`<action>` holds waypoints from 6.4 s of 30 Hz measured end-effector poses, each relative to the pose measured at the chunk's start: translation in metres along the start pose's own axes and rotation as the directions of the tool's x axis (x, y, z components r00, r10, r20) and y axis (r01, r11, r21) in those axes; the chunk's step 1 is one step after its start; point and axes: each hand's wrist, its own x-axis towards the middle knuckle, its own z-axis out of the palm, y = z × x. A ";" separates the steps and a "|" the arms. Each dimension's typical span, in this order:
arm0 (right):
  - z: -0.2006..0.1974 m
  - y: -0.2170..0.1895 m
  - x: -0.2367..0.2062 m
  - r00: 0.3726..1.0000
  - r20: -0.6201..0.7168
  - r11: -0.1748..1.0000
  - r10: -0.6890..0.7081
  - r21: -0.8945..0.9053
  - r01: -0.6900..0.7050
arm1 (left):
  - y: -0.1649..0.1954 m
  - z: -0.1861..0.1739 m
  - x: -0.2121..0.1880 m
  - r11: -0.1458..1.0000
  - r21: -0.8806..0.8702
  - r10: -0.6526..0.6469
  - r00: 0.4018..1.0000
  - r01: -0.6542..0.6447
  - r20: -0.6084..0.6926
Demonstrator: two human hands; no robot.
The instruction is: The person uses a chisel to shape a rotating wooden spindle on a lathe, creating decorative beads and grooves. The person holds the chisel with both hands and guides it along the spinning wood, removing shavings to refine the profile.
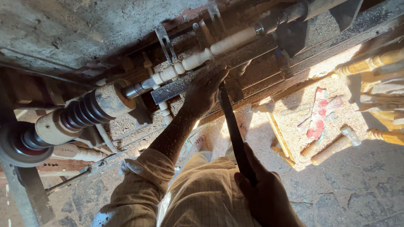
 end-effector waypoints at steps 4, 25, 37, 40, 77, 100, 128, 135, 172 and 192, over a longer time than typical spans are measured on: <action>0.002 -0.001 -0.001 0.998 -0.031 0.997 -0.056 0.059 0.058 | 0.000 0.003 0.003 1.000 0.019 -0.007 1.000 0.006 0.029; -0.011 0.019 0.001 0.997 0.066 0.999 0.036 -0.021 -0.034 | 0.014 -0.008 0.016 0.998 -0.040 0.045 0.999 -0.046 -0.028; -0.038 0.011 0.002 0.991 0.134 0.992 0.006 0.122 -0.023 | -0.001 0.001 0.005 0.996 -0.075 0.047 0.998 -0.050 -0.038; -0.045 0.000 0.001 0.988 0.151 0.999 0.016 0.049 -0.024 | -0.003 0.000 0.004 0.995 -0.073 0.065 0.997 -0.068 -0.036; -0.018 0.013 -0.005 0.996 -0.035 0.997 -0.078 -0.026 0.077 | 0.012 -0.009 0.014 0.994 -0.077 0.072 0.992 -0.080 -0.100; -0.010 0.003 -0.007 0.997 -0.052 0.998 -0.056 0.011 0.056 | 0.012 -0.002 0.017 0.999 0.019 0.034 0.997 -0.032 -0.068; -0.038 0.043 0.010 0.977 0.002 0.977 -0.212 -0.028 0.212 | 0.009 -0.004 0.012 0.997 -0.076 0.021 1.000 -0.022 -0.020; -0.043 0.051 0.031 0.991 0.019 0.989 -0.130 -0.066 0.131 | 0.005 -0.004 -0.007 0.996 0.054 -0.072 0.997 0.073 -0.022; -0.029 0.020 0.010 0.987 -0.104 0.969 -0.124 -0.225 0.098 | -0.001 0.026 -0.011 0.979 -0.062 -0.201 0.968 0.194 -0.150; -0.119 0.014 0.047 0.985 0.027 0.913 -0.172 -0.372 0.170 | 0.006 0.016 -0.005 0.973 0.077 -0.205 0.969 0.217 -0.139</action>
